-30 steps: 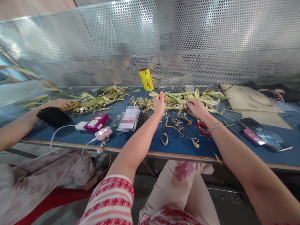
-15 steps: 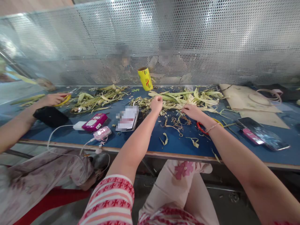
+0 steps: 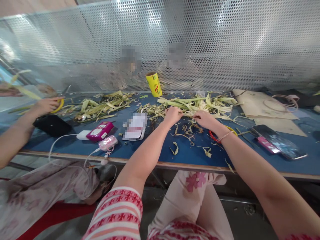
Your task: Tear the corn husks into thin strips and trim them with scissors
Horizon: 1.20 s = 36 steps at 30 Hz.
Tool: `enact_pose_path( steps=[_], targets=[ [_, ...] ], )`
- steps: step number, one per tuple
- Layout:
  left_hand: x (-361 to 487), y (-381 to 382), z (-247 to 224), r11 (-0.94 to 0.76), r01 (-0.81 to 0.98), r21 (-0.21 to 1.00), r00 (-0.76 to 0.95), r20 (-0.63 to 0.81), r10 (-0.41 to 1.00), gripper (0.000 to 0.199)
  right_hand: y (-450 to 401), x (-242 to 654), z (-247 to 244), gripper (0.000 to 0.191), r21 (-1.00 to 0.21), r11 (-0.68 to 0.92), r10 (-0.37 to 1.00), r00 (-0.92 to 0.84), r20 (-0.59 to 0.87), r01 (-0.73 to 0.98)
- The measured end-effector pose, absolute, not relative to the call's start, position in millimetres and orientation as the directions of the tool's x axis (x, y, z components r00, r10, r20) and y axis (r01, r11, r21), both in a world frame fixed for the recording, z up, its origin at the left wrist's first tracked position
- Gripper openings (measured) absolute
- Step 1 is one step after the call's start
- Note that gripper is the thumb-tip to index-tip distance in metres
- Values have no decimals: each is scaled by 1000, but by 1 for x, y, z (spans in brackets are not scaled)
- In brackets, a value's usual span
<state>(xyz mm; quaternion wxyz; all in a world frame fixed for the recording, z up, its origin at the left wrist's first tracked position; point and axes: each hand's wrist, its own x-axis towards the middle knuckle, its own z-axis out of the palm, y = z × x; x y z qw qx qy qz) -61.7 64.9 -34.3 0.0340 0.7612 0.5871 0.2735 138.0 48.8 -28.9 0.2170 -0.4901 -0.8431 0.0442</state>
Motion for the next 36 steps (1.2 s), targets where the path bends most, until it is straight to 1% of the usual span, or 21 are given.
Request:
enact_pose_path(
  steps=[3,6,11,14,16,20,23,25,27,29,31,32,34,36],
  targets=[
    [-60,64,-35,-357,867,348,207,399,893,11,51,143,-32,30,-230,420,871,-319,375,878],
    [-59,62,-34,-373,859,352,208,427,880,15,52,144,-33,31,-202,383,882,-293,368,901],
    [-55,57,-26,-353,827,438,123,472,873,14,55,143,-33,31,-288,398,893,-297,338,871],
    [-52,55,-24,-336,827,451,93,479,873,14,54,142,-30,33,-320,385,897,-270,351,866],
    [-51,55,-26,-339,825,452,87,492,866,14,52,143,-27,37,-323,370,904,-258,341,871],
    [-52,58,-28,-339,814,472,61,511,857,12,47,142,-22,43,-312,344,925,-263,274,886],
    [-57,63,-25,-322,775,543,-15,526,851,12,46,143,-22,44,-292,337,930,-268,251,895],
    [-63,67,-20,-325,690,647,-133,554,822,11,48,144,-23,44,-285,337,929,-267,257,897],
    [-72,72,-15,-377,526,762,-303,582,754,13,51,146,-25,43,-290,339,926,-263,269,895],
    [-81,77,-13,-411,346,843,-503,537,677,17,54,147,-27,44,-301,335,927,-255,276,893],
    [-87,81,-13,-411,191,891,-637,432,639,20,56,148,-28,46,-308,328,929,-247,275,893],
    [-89,83,-14,-388,137,911,-663,376,648,19,56,148,-28,47,-310,324,931,-243,272,894],
    [-90,84,-15,-341,52,939,-661,288,692,20,56,148,-28,48,-311,318,935,-241,261,895],
    [-89,84,-15,-344,-6,939,-644,260,720,22,57,149,-27,47,-311,312,938,-238,253,898]
  ],
)
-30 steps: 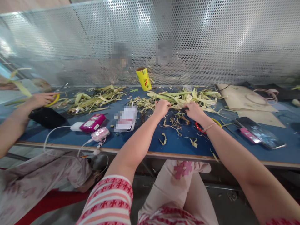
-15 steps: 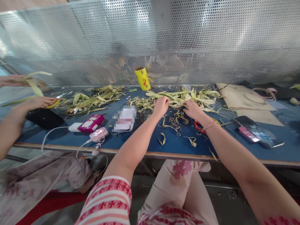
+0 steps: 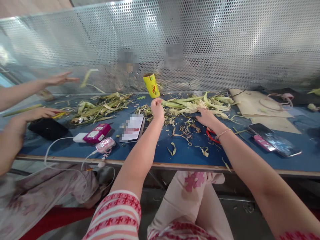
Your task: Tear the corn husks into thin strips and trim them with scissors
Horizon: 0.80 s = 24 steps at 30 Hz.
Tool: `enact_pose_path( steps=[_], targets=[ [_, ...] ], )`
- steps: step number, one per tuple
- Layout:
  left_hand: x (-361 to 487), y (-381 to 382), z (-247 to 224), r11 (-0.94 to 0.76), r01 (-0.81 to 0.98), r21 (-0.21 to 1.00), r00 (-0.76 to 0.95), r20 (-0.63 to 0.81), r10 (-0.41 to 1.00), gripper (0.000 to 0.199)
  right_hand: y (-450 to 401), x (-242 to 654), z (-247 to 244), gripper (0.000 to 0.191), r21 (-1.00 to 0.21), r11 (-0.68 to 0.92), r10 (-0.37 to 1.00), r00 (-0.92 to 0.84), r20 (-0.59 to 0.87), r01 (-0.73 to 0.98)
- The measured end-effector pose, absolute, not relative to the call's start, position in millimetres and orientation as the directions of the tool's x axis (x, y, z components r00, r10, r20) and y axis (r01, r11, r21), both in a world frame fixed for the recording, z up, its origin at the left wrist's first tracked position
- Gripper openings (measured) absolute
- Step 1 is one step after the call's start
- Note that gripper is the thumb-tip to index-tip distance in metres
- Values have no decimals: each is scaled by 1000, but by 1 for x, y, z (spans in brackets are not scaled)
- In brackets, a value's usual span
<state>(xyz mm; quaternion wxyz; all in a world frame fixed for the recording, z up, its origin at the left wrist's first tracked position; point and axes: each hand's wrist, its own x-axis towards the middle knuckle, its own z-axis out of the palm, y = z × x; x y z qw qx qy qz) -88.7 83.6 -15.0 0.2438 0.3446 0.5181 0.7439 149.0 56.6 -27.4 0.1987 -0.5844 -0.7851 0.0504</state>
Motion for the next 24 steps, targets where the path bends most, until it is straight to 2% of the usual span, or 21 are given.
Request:
enact_pose_path(
  steps=[3,7,11,14,16,19,20,22,24],
  targets=[
    [-88,79,-10,-411,-97,906,-676,243,696,29,58,153,-25,45,-308,286,946,-216,244,907],
    [-92,73,-1,-413,-238,879,-760,96,643,31,61,159,-21,47,-301,218,965,-158,211,928],
    [-93,73,0,-408,-256,876,-775,67,629,29,59,159,-19,50,-291,179,976,-134,170,940],
    [-87,77,-5,-345,-217,913,-701,100,706,26,57,157,-21,52,-279,166,977,-119,176,946],
    [-80,79,-11,-292,-111,950,-617,165,770,19,58,157,-25,56,-282,162,970,-100,223,946],
    [-69,77,-22,-292,243,925,-393,370,842,17,63,161,-33,61,-282,229,937,-132,323,932],
    [-64,75,-26,-317,393,863,-271,439,857,20,65,162,-36,62,-274,268,922,-163,352,924],
    [-57,70,-33,-392,644,657,-27,532,847,27,69,163,-41,60,-248,339,897,-233,376,907],
    [-50,67,-39,-420,760,495,139,508,850,37,70,160,-44,51,-222,378,893,-292,342,899]
  ],
)
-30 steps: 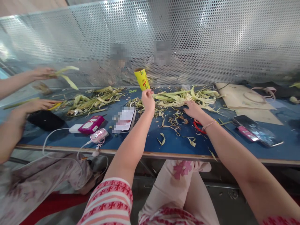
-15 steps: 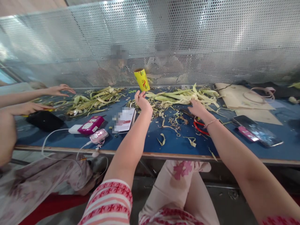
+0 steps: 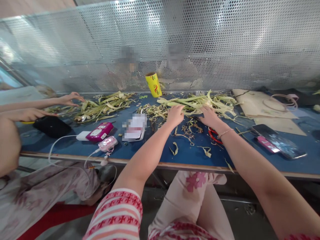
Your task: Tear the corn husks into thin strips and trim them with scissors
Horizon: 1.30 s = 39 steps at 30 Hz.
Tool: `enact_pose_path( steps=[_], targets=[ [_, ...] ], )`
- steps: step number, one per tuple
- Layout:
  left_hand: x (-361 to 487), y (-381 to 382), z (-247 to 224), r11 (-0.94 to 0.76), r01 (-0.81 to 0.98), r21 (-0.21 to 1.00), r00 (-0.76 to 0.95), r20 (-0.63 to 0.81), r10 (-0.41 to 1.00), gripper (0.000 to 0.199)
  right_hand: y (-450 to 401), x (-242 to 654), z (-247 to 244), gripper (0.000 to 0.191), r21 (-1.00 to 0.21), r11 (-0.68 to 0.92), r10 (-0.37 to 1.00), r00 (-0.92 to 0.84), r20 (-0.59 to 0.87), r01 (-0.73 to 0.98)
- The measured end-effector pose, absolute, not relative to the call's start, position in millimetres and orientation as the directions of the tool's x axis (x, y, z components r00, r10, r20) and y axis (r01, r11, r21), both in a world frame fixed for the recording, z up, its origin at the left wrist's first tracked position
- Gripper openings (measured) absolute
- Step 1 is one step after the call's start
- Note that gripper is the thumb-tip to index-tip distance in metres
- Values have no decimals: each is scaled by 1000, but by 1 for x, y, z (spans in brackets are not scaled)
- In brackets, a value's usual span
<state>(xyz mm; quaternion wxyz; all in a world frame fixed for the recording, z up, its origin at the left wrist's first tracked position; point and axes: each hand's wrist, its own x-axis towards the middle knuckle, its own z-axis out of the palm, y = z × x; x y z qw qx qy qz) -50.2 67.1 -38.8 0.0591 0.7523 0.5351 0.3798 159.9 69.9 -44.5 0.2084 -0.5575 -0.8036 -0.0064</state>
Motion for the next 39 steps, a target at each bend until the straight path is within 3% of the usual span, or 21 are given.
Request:
enact_pose_path(
  steps=[3,6,13,16,18,22,24,27,30,35,39],
  targets=[
    [-46,67,-44,-396,822,410,227,403,887,45,67,153,-44,35,-196,377,914,-330,237,905],
    [-47,69,-44,-373,848,378,243,349,905,42,62,149,-39,32,-183,336,935,-305,180,924],
    [-44,64,-34,-349,797,493,177,362,915,27,64,156,-42,47,-149,357,907,-303,294,922],
    [-42,61,-29,-369,750,549,107,449,887,24,71,161,-42,36,-108,355,896,-305,324,929],
    [-42,60,-26,-391,698,600,38,515,857,21,75,165,-37,27,-179,321,900,-240,363,930],
    [-45,61,-24,-432,593,679,-64,575,815,16,84,176,-27,23,-518,247,906,-5,424,819],
    [-44,63,-25,-439,572,693,-70,574,816,14,86,178,-24,24,-709,239,903,115,413,663],
    [-42,65,-29,-455,581,675,-20,571,821,13,83,171,-22,27,-931,258,936,171,307,257],
    [-38,64,-33,-505,631,588,91,591,801,20,72,159,-16,23,-981,183,980,91,178,-57],
    [-37,57,-35,-648,651,394,327,626,708,39,52,145,-2,21,-976,111,993,47,104,-188],
    [-36,54,-34,-676,638,369,382,610,694,45,44,139,3,22,-969,98,995,-8,102,-227]
  ],
)
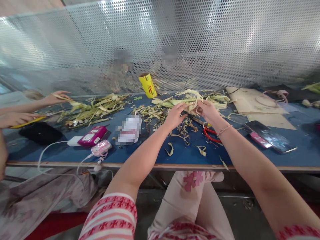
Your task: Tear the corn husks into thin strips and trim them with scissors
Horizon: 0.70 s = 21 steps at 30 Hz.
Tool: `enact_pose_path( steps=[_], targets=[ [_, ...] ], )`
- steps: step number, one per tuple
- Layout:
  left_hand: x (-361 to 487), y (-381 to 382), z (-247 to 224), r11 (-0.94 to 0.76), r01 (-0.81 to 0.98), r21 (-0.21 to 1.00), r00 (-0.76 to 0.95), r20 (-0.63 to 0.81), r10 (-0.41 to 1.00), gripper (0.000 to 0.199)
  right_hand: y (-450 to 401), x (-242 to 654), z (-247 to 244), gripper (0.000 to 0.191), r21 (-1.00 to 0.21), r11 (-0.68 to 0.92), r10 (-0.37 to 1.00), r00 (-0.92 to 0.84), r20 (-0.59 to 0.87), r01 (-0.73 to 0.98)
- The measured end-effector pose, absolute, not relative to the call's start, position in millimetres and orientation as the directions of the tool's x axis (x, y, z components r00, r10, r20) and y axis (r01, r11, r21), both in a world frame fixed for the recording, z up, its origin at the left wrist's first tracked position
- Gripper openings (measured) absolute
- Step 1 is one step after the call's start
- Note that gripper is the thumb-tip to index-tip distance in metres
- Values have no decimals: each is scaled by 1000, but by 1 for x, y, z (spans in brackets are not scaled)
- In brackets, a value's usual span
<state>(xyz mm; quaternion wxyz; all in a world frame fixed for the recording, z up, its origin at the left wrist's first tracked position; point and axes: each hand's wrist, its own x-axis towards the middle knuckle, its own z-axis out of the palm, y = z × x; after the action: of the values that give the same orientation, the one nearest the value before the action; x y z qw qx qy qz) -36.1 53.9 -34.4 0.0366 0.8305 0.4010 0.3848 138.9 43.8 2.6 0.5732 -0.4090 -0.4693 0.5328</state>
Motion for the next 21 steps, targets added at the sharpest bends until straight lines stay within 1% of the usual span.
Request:
enact_pose_path(
  steps=[7,11,16,21],
  targets=[
    [-31,45,-27,-621,666,414,280,633,721,36,34,129,3,25,-971,48,993,-98,73,-234],
    [-28,37,-21,-535,727,430,196,618,762,35,30,124,4,27,-960,11,996,-80,35,-281],
    [-25,35,-22,-535,753,384,213,626,750,33,33,120,2,24,-951,-28,1000,-10,-26,-308],
    [-23,38,-25,-565,757,328,281,618,735,25,36,120,0,35,-946,-80,996,-48,-68,-314]
  ],
)
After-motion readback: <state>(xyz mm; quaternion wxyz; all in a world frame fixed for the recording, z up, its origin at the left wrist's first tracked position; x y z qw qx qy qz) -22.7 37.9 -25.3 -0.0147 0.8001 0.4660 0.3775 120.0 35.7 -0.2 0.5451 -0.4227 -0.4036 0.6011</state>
